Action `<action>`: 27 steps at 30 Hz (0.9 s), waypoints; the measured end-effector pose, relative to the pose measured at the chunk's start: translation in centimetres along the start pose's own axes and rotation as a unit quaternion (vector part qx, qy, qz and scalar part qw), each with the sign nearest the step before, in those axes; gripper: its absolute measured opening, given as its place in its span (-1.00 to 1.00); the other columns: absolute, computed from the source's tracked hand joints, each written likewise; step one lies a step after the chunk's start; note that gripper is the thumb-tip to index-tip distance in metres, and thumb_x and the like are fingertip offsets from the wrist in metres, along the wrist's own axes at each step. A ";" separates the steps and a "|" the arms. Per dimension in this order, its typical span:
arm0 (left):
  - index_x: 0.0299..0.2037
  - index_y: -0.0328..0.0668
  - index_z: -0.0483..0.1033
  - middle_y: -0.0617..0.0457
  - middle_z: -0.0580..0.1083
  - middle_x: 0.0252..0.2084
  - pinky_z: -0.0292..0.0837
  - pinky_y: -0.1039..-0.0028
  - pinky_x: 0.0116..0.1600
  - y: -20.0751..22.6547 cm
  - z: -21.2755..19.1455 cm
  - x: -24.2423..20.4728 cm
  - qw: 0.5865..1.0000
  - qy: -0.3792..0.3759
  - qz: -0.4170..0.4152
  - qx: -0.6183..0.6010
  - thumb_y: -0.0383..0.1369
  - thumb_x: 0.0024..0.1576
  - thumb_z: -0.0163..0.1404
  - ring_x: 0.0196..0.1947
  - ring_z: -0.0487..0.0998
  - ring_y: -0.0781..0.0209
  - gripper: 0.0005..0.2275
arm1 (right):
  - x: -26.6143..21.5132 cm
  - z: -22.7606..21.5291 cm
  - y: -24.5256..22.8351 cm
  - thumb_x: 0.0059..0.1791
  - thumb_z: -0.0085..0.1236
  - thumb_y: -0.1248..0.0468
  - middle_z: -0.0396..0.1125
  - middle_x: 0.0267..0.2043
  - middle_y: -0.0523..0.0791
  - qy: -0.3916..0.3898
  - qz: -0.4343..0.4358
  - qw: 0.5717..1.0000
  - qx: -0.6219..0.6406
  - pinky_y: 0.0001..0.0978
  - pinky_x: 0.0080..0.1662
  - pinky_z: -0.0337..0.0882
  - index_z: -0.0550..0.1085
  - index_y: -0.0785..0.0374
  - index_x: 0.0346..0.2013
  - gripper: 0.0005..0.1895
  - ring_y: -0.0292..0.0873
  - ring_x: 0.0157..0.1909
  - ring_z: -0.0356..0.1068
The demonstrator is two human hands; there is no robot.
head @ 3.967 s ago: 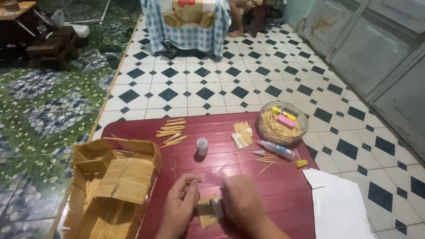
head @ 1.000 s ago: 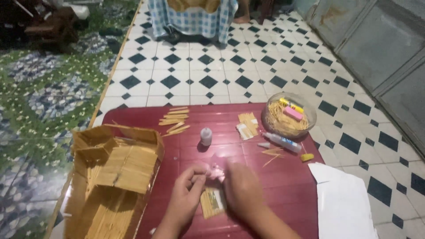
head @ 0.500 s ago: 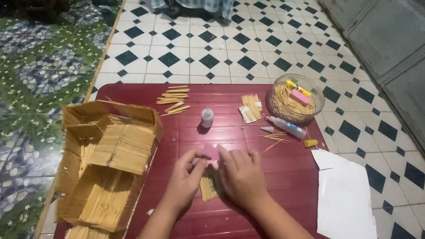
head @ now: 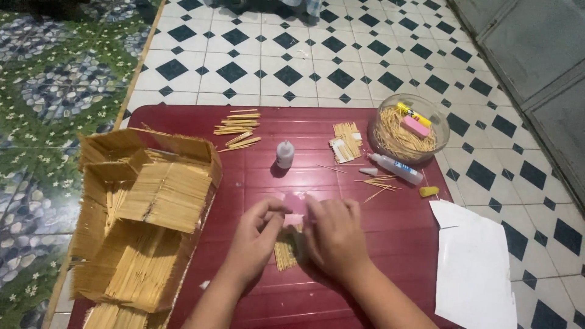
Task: Assembling a small structure using toothpicks and glue on a red table
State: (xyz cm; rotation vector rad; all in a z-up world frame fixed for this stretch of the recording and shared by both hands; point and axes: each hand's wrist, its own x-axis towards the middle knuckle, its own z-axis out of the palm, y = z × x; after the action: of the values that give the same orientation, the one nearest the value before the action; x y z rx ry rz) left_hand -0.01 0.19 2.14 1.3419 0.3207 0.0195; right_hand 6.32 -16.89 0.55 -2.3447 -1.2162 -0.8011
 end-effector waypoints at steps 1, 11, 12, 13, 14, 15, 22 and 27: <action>-0.15 -0.30 0.56 -0.08 0.55 -0.28 0.61 0.41 -0.11 0.1 0.0 0.0 1.000 0.001 0.000 0.000 -0.52 0.29 -0.08 -0.28 0.59 0.14 -0.87 | 0.1 0.1 0.0 0.09 0.00 0.28 0.29 -0.29 -0.14 0.000 0.000 1.000 0.001 -0.13 -0.02 0.17 0.33 0.25 0.23 -0.60 -0.08 -0.29 0.24; -0.19 -0.30 0.56 -0.06 0.61 -0.31 0.61 0.42 -0.08 0.1 0.0 0.0 0.999 -0.007 0.042 0.003 -0.52 0.27 -0.09 -0.27 0.65 0.15 -0.87 | -0.2 0.6 0.0 0.09 0.03 0.24 0.38 -0.25 -0.15 -0.005 0.017 1.000 -0.026 -0.15 0.01 0.17 0.37 0.22 0.21 -0.61 -0.09 -0.27 0.30; -0.22 -0.27 0.55 -0.03 0.63 -0.31 0.58 0.44 -0.02 0.3 0.0 -0.1 0.999 -0.006 0.044 0.010 -0.50 0.27 -0.09 -0.25 0.67 0.17 -0.87 | 0.0 0.7 -0.2 0.07 0.07 0.26 0.41 -0.23 -0.16 -0.009 0.024 0.999 -0.043 -0.15 0.01 0.15 0.39 0.20 0.19 -0.62 -0.08 -0.26 0.32; -0.22 -0.27 0.55 -0.03 0.63 -0.31 0.58 0.44 -0.02 0.4 -0.2 0.0 0.999 -0.004 0.044 0.010 -0.50 0.27 -0.09 -0.25 0.67 0.17 -0.87 | 0.0 0.9 0.0 0.07 0.07 0.26 0.41 -0.23 -0.16 -0.009 0.023 0.999 -0.041 -0.15 0.01 0.15 0.39 0.20 0.19 -0.62 -0.08 -0.26 0.32; -0.19 -0.24 0.57 -0.03 0.62 -0.29 0.54 0.47 -0.01 0.3 -0.2 0.0 0.999 -0.001 0.040 0.018 -0.50 0.27 -0.08 -0.22 0.65 0.18 -0.88 | -0.3 0.9 0.3 0.09 0.03 0.28 0.39 -0.23 -0.14 -0.001 0.044 0.999 -0.018 -0.17 0.02 0.17 0.37 0.25 0.23 -0.60 -0.09 -0.25 0.31; -0.17 -0.22 0.58 -0.03 0.61 -0.26 0.50 0.49 0.00 0.1 -0.1 0.0 0.999 0.002 0.037 0.025 -0.49 0.27 -0.06 -0.19 0.64 0.19 -0.88 | -0.5 0.9 0.5 0.12 0.00 0.29 0.36 -0.23 -0.12 0.007 0.066 0.998 0.005 -0.19 0.03 0.18 0.35 0.30 0.27 -0.59 -0.10 -0.24 0.30; -0.22 -0.23 0.52 -0.03 0.62 -0.28 0.54 0.47 -0.01 -0.9 -0.3 0.4 0.997 -0.017 0.080 0.014 -0.48 0.28 -0.09 -0.21 0.66 0.19 -0.89 | 0.2 0.5 -0.2 0.12 0.00 0.29 0.33 -0.31 -0.21 -0.002 0.025 0.996 -0.081 -0.19 -0.02 0.15 0.42 0.19 0.18 -0.68 -0.11 -0.30 0.27; -0.14 -0.27 0.59 0.03 0.54 -0.38 0.39 0.49 -0.27 0.1 0.0 0.0 0.998 -0.021 0.064 -0.022 -0.52 0.30 -0.07 -0.39 0.49 0.28 -0.87 | 0.6 -0.2 -0.8 0.05 0.00 0.26 0.30 -0.34 -0.23 0.022 -0.041 0.995 -0.092 -0.20 0.00 0.17 0.45 0.19 0.17 -0.62 -0.15 -0.34 0.28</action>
State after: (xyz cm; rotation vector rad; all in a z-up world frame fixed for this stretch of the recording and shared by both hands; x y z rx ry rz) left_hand -0.03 0.18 2.23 1.3165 0.1978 0.1042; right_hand 5.87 -16.23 1.12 -2.4193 -1.2772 -1.0270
